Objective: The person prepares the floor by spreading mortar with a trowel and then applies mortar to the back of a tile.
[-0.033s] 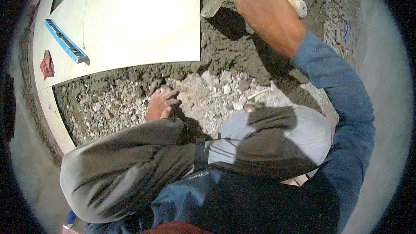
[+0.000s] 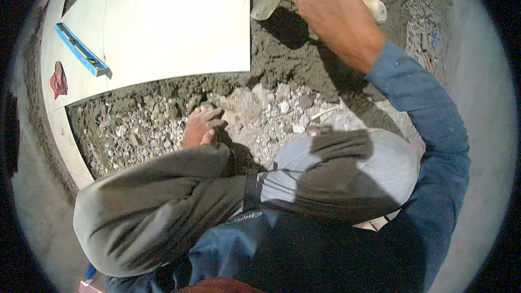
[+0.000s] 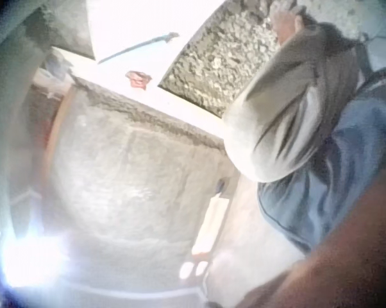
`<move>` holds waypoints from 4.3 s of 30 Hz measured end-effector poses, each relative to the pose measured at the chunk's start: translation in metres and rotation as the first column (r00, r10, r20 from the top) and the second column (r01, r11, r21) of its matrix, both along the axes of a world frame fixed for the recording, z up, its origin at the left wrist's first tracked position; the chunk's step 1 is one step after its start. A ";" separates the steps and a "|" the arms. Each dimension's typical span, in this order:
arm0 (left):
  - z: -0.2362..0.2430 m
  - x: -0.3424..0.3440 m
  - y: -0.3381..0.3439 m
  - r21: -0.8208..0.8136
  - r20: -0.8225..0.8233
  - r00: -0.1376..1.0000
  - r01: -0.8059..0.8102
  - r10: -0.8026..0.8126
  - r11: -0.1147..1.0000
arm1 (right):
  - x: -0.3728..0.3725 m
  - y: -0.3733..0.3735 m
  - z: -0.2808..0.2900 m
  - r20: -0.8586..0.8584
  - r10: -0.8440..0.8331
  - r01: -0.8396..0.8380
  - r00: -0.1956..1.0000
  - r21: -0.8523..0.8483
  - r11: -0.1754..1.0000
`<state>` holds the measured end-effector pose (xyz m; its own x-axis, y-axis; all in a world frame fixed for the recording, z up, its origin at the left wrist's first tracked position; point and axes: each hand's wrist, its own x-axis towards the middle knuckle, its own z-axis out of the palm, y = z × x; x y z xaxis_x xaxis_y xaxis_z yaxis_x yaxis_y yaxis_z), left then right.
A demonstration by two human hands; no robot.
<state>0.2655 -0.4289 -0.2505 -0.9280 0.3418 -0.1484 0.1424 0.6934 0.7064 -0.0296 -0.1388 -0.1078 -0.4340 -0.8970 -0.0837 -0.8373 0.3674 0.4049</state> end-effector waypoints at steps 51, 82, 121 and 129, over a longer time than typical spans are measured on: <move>-0.061 0.024 -0.010 -0.097 -0.333 0.909 0.231 -0.250 0.968 | 0.041 0.041 -0.149 0.793 0.528 0.942 -0.304 0.169 0.289; -0.076 0.014 -0.033 -0.176 -0.376 0.878 0.245 -0.296 0.953 | 0.120 0.130 -0.157 0.625 0.588 0.457 0.513 0.381 -0.804; -0.059 0.010 -0.017 -0.170 -0.376 0.857 0.311 -0.354 0.935 | 0.142 0.158 -0.069 0.513 -0.586 0.778 0.628 -0.434 0.454; -0.051 0.013 -0.015 -0.180 -0.354 0.872 0.292 -0.339 0.939 | 0.133 0.174 -0.061 0.811 -0.584 0.785 -0.032 0.383 0.488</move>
